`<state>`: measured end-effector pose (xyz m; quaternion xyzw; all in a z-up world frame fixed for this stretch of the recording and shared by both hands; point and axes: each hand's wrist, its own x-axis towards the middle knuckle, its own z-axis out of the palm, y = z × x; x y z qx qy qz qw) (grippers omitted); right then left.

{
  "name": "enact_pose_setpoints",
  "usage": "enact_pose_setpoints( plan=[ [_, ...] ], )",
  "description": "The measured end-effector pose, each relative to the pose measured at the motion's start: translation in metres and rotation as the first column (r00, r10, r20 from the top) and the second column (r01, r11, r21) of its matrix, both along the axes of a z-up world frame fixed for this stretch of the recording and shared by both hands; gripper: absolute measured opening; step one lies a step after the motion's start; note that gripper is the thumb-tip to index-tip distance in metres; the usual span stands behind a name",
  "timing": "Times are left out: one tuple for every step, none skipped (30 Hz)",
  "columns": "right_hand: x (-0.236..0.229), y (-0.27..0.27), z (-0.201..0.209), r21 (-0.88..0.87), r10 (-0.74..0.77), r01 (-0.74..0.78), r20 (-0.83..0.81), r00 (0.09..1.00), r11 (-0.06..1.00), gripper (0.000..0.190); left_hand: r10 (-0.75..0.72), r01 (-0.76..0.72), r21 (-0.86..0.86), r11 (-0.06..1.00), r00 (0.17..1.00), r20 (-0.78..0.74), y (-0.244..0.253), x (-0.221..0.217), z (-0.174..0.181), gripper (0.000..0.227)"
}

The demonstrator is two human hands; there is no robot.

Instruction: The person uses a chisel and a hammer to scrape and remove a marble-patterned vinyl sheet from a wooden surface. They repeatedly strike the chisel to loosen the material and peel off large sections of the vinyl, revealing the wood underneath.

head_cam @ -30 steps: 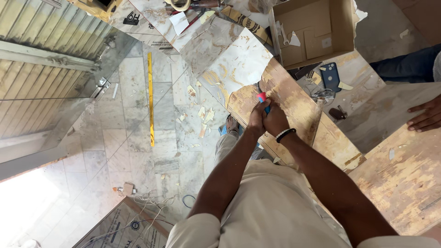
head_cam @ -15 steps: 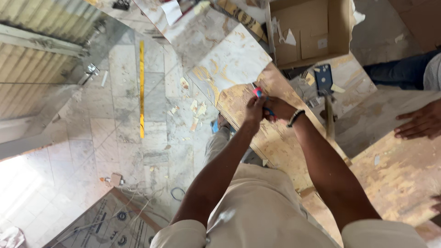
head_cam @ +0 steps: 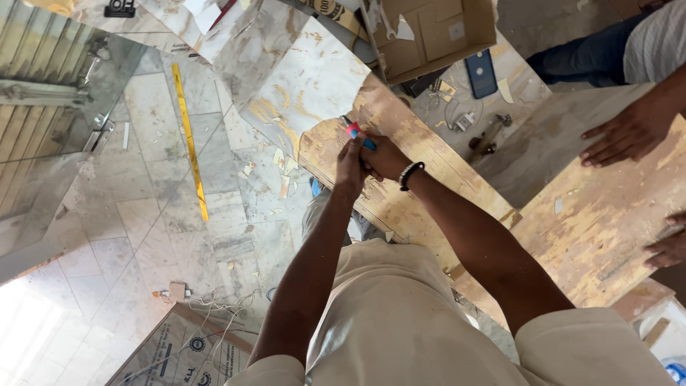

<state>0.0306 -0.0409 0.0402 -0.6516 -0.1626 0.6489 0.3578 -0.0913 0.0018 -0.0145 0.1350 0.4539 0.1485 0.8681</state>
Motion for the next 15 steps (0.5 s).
enact_pose_setpoints(
  plan=[
    [-0.002, -0.001, -0.001, 0.03, 0.002, -0.003, 0.024, 1.0, 1.0, 0.031, 0.001, -0.001, 0.003, 1.0, 1.0, 0.028, -0.001, -0.002, -0.003, 0.039],
    [-0.004, -0.001, -0.002, 0.062, 0.008, -0.011, 0.045, 0.999, 0.998, 0.031, 0.006, -0.007, 0.008, 1.0, 0.998, 0.054, -0.001, -0.006, -0.007, 0.039],
    [-0.007, -0.003, -0.005, 0.085, 0.02, -0.033, 0.151, 0.988, 0.996, 0.03, 0.012, -0.013, 0.013, 1.0, 0.997, 0.081, -0.003, -0.008, -0.011, 0.039],
    [-0.011, -0.004, -0.007, 0.106, 0.032, -0.061, 0.254, 0.967, 0.992, 0.028, 0.04, -0.043, 0.024, 0.999, 0.995, 0.088, -0.004, -0.009, -0.014, 0.038],
    [-0.014, -0.006, -0.011, 0.125, 0.041, -0.09, 0.355, 0.934, 0.988, 0.027, 0.068, -0.072, 0.035, 0.997, 0.993, 0.096, -0.005, -0.009, -0.017, 0.038],
    [-0.02, -0.008, -0.015, 0.143, 0.041, -0.125, 0.485, 0.873, 0.982, 0.029, 0.095, -0.1, 0.044, 0.994, 0.99, 0.103, -0.007, -0.01, -0.017, 0.039],
    [-0.026, -0.009, -0.02, 0.156, 0.036, -0.163, 0.606, 0.795, 0.974, 0.031, 0.098, -0.1, 0.023, 0.995, 0.991, 0.096, -0.008, -0.011, -0.015, 0.039],
    [-0.029, -0.008, -0.024, 0.168, 0.022, -0.202, 0.715, 0.698, 0.965, 0.034, 0.1, -0.101, 0.007, 0.995, 0.991, 0.093, -0.006, -0.009, -0.011, 0.04],
    [-0.031, -0.009, -0.028, 0.133, 0.045, -0.193, 0.703, 0.71, 0.972, 0.034, 0.102, -0.101, -0.008, 0.995, 0.991, 0.089, -0.005, -0.007, -0.007, 0.042],
    [-0.033, -0.012, -0.031, 0.098, 0.069, -0.187, 0.687, 0.723, 0.977, 0.034, 0.099, -0.098, -0.015, 0.995, 0.99, 0.096, -0.004, -0.007, -0.004, 0.043],
    [-0.036, -0.013, -0.034, 0.063, 0.093, -0.182, 0.671, 0.736, 0.981, 0.035, 0.096, -0.095, -0.021, 0.995, 0.99, 0.102, -0.003, -0.007, -0.002, 0.045],
    [-0.035, -0.014, -0.039, 0.166, 0.049, -0.217, 0.675, 0.736, 0.962, 0.031, 0.096, -0.094, -0.026, 0.995, 0.99, 0.106, -0.004, -0.009, -0.002, 0.047],
    [-0.029, -0.015, -0.044, 0.267, 0.005, -0.25, 0.675, 0.738, 0.931, 0.027, 0.059, -0.06, 0.011, 0.998, 0.996, 0.072, -0.005, -0.01, -0.005, 0.048],
    [-0.02, -0.016, -0.048, 0.367, -0.044, -0.28, 0.672, 0.74, 0.887, 0.022, 0.019, -0.021, 0.05, 0.999, 0.999, 0.041, -0.005, -0.009, -0.009, 0.05],
    [-0.01, -0.019, -0.05, 0.283, 0.037, -0.175, 0.434, 0.9, 0.943, 0.023, -0.019, 0.019, 0.088, 0.996, 1.0, 0.008, -0.006, -0.008, -0.015, 0.052]
  ],
)
